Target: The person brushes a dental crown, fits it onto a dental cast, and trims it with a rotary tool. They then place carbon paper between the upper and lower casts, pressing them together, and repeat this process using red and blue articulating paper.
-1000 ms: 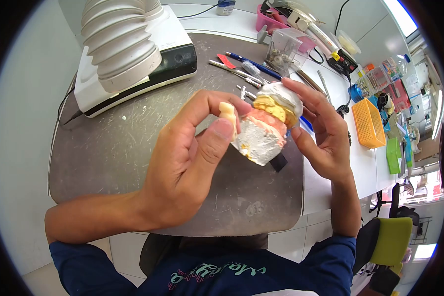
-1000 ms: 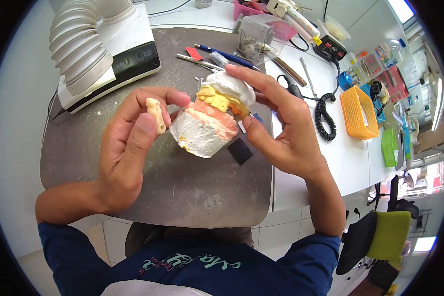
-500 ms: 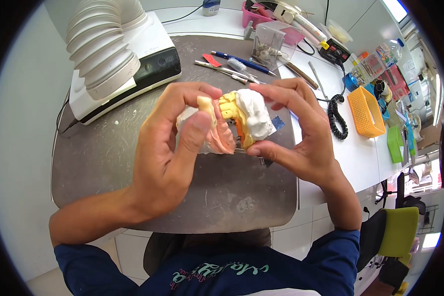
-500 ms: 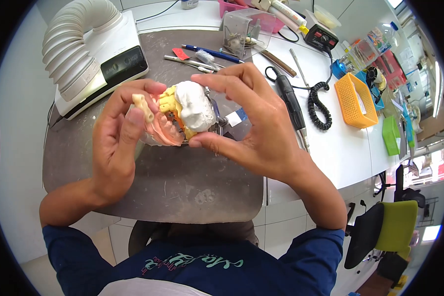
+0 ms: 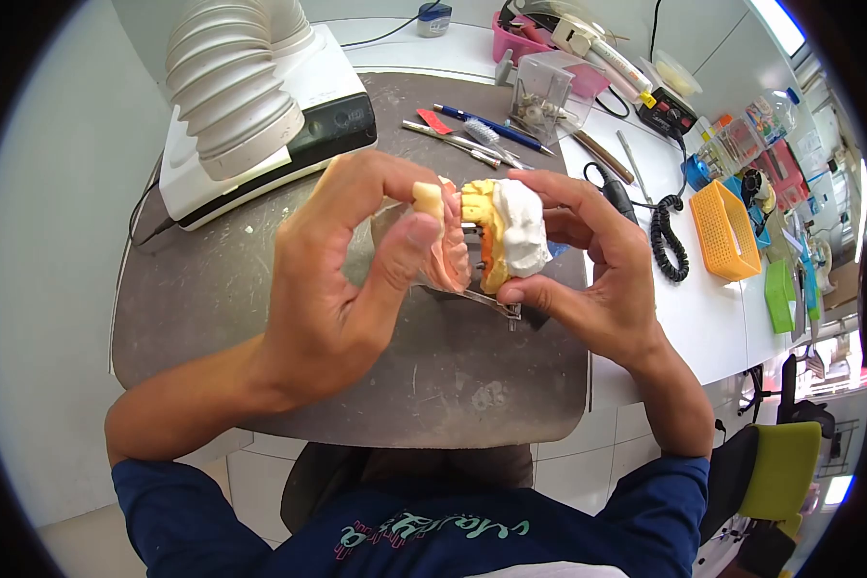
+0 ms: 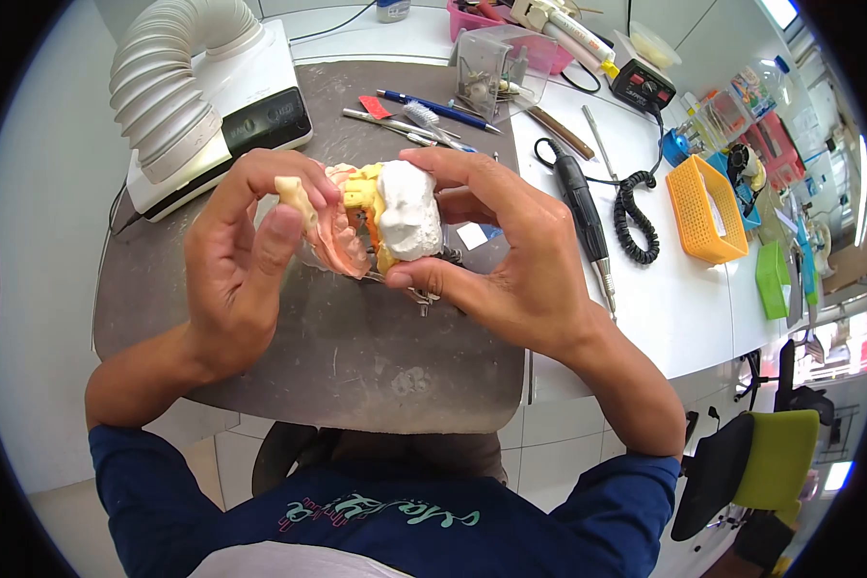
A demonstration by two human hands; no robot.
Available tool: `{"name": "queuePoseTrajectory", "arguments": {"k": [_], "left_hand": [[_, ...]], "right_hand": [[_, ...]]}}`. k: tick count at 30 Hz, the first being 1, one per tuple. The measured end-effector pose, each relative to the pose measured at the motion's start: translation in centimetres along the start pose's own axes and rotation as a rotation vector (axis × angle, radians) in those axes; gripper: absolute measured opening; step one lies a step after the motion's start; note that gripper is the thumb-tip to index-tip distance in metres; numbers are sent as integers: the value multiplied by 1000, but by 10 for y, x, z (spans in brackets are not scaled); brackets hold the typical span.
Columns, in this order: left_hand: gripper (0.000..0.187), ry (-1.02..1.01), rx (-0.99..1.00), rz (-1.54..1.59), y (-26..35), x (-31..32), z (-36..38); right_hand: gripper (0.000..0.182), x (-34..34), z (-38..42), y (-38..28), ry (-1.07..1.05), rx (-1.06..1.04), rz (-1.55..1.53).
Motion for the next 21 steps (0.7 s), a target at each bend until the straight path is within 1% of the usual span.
{"name": "queuePoseTrajectory", "arguments": {"k": [1, 2, 3, 5, 7, 8, 9, 10, 11, 12, 14, 21], "left_hand": [[23, 18, -52, 39, -3, -1, 0], [22, 36, -103, 77, -6, -3, -1], [22, 40, -100, 74, -6, -5, -2], [21, 54, -190, 142, -8, -8, -4], [21, 34, -147, 105, -7, -7, -5], [22, 12, -109, 71, -5, -6, -5], [22, 7, -106, 67, -4, -6, -6], [22, -4, -162, 136, -4, -5, -6], [23, -16, -220, 206, -5, -4, -6], [23, -25, -221, 202, -5, -3, -6], [23, -28, -294, 281, -10, 0, -5], [23, -48, -384, 280, -6, 4, -5]], "right_hand": [[80, 2, 1, 0, -1, -5, 1], [81, 1, 3, 0, 47, 18, -65], [82, 1, 3, 1, 94, 40, -131], [81, 2, 3, 1, 95, 26, -123], [72, 3, 4, -2, 240, -89, -88], [72, 4, 4, -4, 244, -93, -88], [72, 4, 5, -5, 269, -103, -55], [72, 4, 6, -6, 296, -110, -23], [72, 5, 6, -6, 306, -109, -28], [72, 5, 6, -8, 322, -120, -2], [71, 5, 6, -9, 345, -128, 21], [71, 7, 7, -10, 365, -144, 51]]}}
Point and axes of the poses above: each hand's wrist, its own z-axis away from the middle knuckle, its own x-axis out of the palm, y = z × x, the point moved 4 cm from there along -z, towards the middle knuckle, and after that the axes turned 3 degrees about z, right-handed, at the moved point
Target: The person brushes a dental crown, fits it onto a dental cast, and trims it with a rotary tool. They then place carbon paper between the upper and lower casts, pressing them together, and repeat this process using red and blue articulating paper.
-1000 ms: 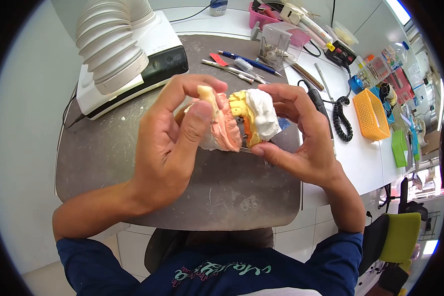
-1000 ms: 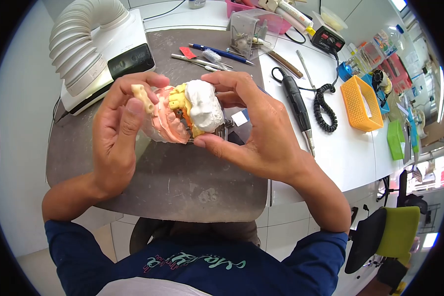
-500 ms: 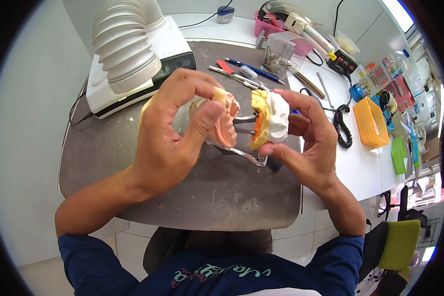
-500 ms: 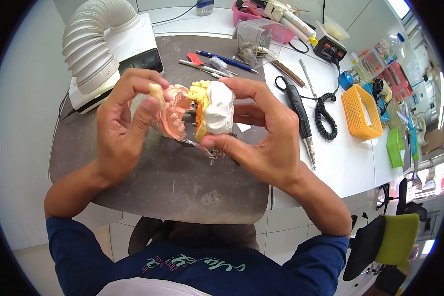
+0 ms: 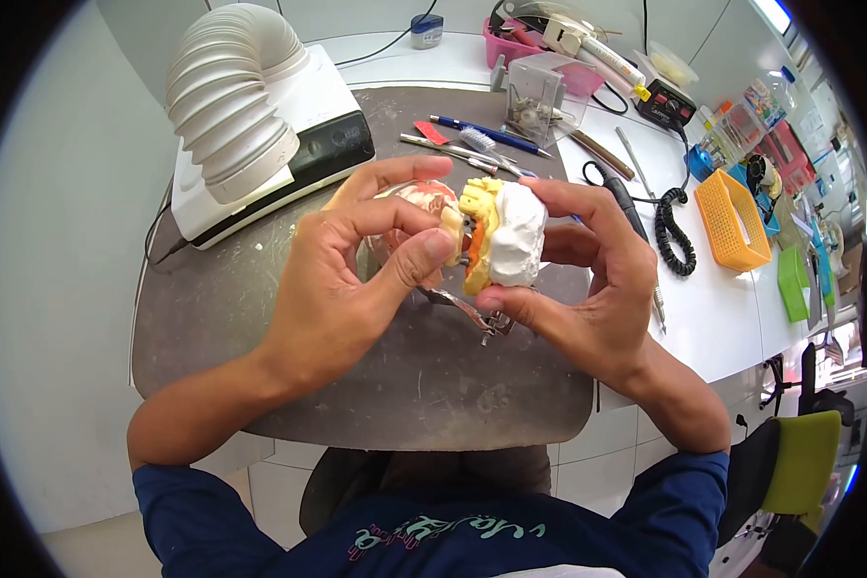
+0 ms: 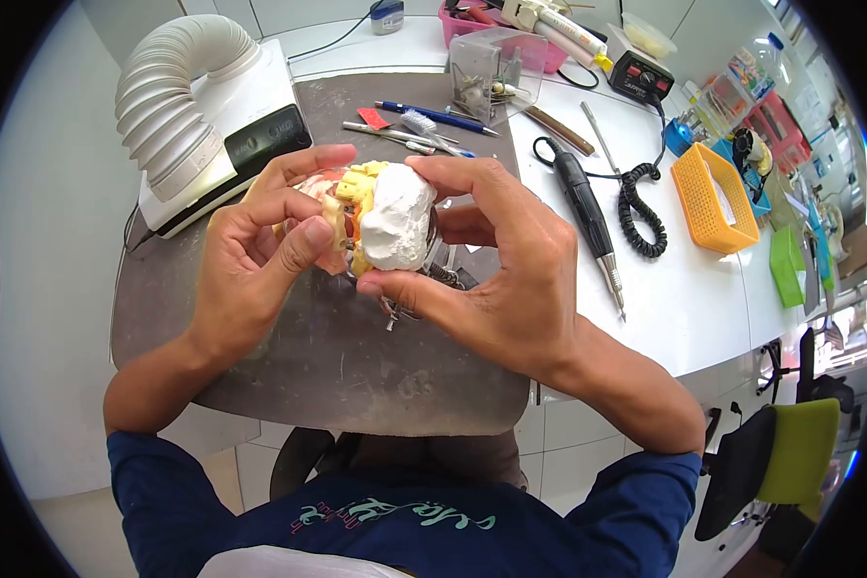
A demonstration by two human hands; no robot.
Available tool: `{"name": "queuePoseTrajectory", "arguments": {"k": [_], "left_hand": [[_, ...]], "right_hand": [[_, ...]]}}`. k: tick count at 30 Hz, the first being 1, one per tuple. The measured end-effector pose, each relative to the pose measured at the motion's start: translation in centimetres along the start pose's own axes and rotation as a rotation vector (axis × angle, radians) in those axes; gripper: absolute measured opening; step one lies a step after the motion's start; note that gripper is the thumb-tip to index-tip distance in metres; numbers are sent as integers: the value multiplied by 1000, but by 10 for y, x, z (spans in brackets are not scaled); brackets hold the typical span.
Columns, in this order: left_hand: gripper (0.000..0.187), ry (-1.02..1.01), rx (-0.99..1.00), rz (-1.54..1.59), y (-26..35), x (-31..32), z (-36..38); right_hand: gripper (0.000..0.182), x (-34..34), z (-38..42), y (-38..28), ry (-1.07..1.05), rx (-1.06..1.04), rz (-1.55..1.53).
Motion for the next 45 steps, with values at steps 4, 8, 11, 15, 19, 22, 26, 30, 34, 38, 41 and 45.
{"name": "queuePoseTrajectory", "arguments": {"k": [4, 8, 11, 15, 19, 22, 26, 30, 34, 38, 41, 45], "left_hand": [[24, 16, 44, -69, 1, 0, 0], [24, 5, 38, -66, -1, 1, 0], [25, 10, 39, -64, 0, 2, 0], [17, 70, 156, -68, -3, 2, 1], [18, 25, 137, -130, 6, 4, 2], [19, 1, 177, -250, 9, 4, 1], [14, 9, 231, -344, 13, 1, 1], [10, 87, 206, -319, 15, -5, 2], [11, 100, 183, -385, 21, -5, 6], [15, 64, 28, -279, 21, -5, 6], [14, 81, -7, -173, 17, -7, 5], [15, 78, 10, -165, 14, -6, 5]], "right_hand": [[77, -2, 1, -5, -148, 98, 54], [76, 0, 2, -5, -134, 63, 42], [76, 0, 2, -7, -115, 31, 69], [78, -1, 2, -7, -117, 4, 118], [79, 0, 3, -8, -95, -60, 176], [79, 0, 4, -7, -82, -42, 160], [80, 0, 4, -8, -82, -62, 169], [80, -1, 4, -7, -87, -60, 178], [81, 0, 4, -9, -82, -74, 183], [81, 0, 4, -9, -99, -84, 210], [82, 1, 2, -12, -102, -114, 226], [83, 2, 1, -17, -83, -165, 285]]}}
Point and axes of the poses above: each hand's wrist, its own z-axis away from the middle knuckle, its own x-axis out of the palm, y = z × x, the point moved 4 cm from there along -z, towards the middle knuckle, and after that the axes turned 3 degrees about z, right-handed, at the moved point
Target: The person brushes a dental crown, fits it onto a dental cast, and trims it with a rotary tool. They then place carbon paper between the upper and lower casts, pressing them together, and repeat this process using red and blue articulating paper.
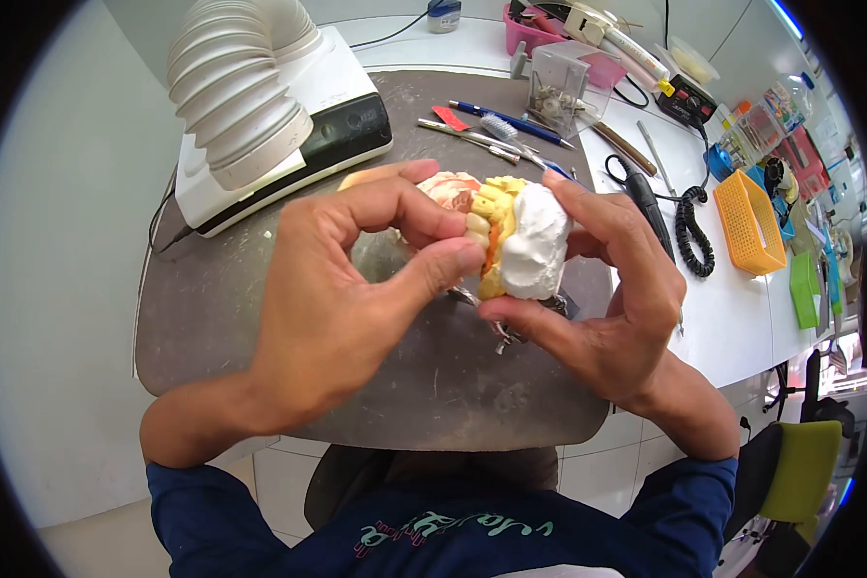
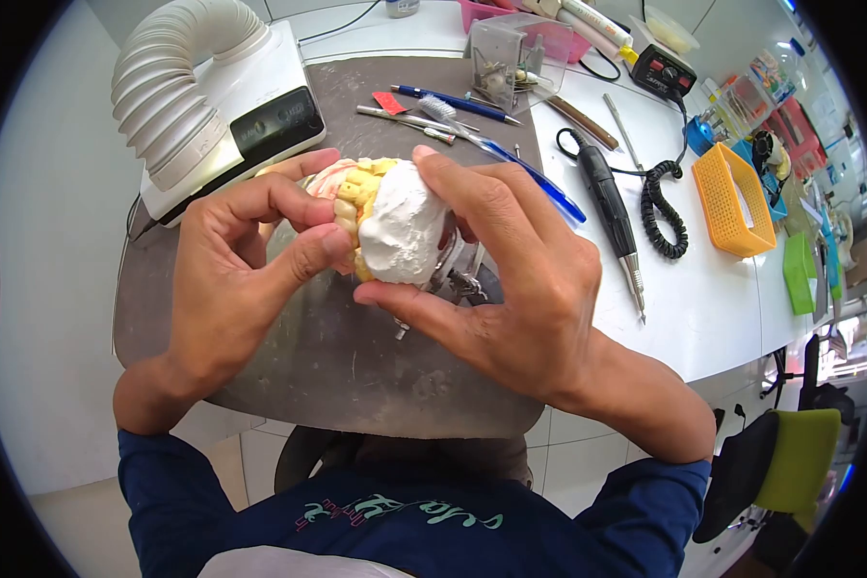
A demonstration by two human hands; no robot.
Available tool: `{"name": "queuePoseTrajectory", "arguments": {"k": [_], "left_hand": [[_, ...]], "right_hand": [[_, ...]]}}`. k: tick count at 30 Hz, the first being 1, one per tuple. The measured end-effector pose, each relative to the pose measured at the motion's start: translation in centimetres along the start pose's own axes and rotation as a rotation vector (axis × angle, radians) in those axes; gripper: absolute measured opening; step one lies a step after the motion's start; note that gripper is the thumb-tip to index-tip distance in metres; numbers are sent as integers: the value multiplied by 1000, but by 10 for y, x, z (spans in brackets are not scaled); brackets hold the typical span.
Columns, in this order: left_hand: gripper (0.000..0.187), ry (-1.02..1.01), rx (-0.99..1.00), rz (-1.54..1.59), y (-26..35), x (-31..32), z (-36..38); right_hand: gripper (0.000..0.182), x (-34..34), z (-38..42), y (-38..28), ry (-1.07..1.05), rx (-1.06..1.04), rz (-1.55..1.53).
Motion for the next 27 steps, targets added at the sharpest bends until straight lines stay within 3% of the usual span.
{"name": "queuePoseTrajectory", "arguments": {"k": [5, 22, 24, 27], "left_hand": [[16, -57, -75, 114, -6, -5, -4], [10, -9, 34, 45, -5, 0, 0], [10, 6, 31, 58, -4, 1, -1], [11, 51, -96, 177, -7, 3, -2]], "right_hand": [[83, -3, -6, 0, -54, 80, 7], [84, -4, -9, -4, -79, 102, 31], [83, -2, -10, 0, -95, 198, -41], [84, -1, -11, -1, -68, 143, -5]]}}
Point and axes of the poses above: each hand's wrist, its own z-axis away from the middle knuckle, its own x-axis out of the palm, y = z × x, the point moved 4 cm from there along -z, towards the middle knuckle, and after that the axes turned 3 degrees about z, right-handed, at the moved point
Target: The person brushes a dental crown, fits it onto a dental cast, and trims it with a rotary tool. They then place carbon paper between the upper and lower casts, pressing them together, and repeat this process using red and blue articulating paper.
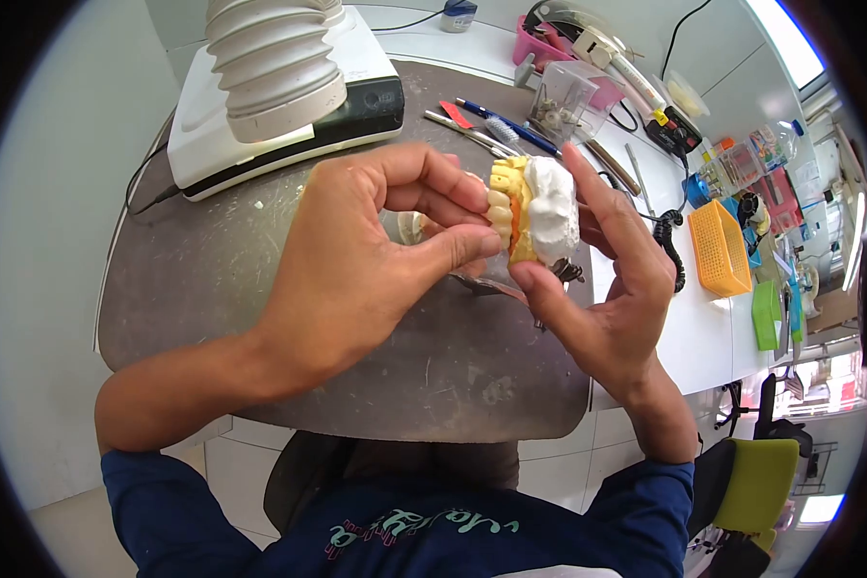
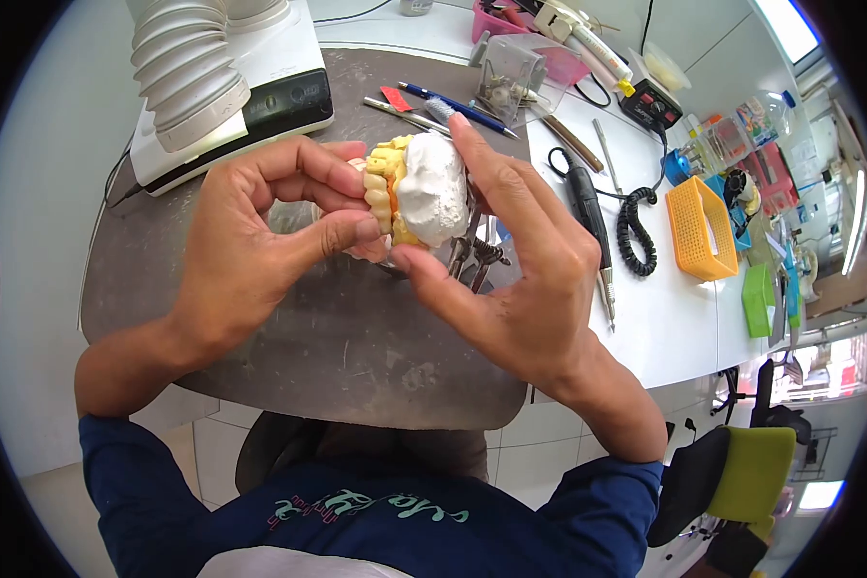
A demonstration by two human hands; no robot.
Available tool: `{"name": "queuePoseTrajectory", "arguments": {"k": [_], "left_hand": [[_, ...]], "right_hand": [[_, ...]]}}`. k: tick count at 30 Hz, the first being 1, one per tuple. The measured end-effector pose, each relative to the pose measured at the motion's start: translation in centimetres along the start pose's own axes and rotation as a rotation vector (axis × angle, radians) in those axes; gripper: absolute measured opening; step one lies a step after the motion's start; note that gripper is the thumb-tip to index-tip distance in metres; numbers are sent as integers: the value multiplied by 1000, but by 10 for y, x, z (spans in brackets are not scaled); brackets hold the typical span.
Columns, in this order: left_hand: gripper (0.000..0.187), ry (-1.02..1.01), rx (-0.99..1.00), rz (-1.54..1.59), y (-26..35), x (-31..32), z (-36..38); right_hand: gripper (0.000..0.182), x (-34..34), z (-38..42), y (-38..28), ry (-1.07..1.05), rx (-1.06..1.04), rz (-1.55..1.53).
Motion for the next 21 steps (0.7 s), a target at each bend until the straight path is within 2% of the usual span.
{"name": "queuePoseTrajectory", "arguments": {"k": [3, 6, 8, 12, 14, 15, 17, 18, 20, 21], "left_hand": [[11, 3, 26, 64, 2, 4, 4], [9, -23, 109, -102, 0, 7, 8], [9, -20, 224, -163, 1, 8, 9], [8, -54, 257, -201, 5, 11, 9], [21, -112, 384, -359, 8, 10, 9], [21, -113, 386, -356, 6, 7, 8], [54, -79, 477, -423, 4, 4, 6], [54, -80, 480, -419, 0, 8, 6], [85, -49, 406, -419, -15, 16, 6], [88, -110, 333, -430, -23, 18, 5]], "right_hand": [[82, -1, 0, -4, 10, -42, 75], [77, -1, -1, -5, 33, -98, 115], [74, -2, 0, -3, 13, -85, 82], [68, -4, 4, 3, -36, 41, -58], [65, -4, 4, 8, -74, 80, -192], [65, -4, 4, 10, -74, 81, -188], [63, -5, 3, 13, -70, 59, -210], [63, -6, 2, 13, -70, 60, -205], [59, -6, 1, 19, -12, 239, -464], [60, -6, 0, 24, -27, 214, -501]]}}
Point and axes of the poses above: each hand's wrist, its own z-axis away from the middle knuckle, its own x-axis out of the palm, y = z × x, the point moved 4 cm from there along -z, towards the middle knuckle, and after that the axes turned 3 degrees about z, right-handed, at the moved point
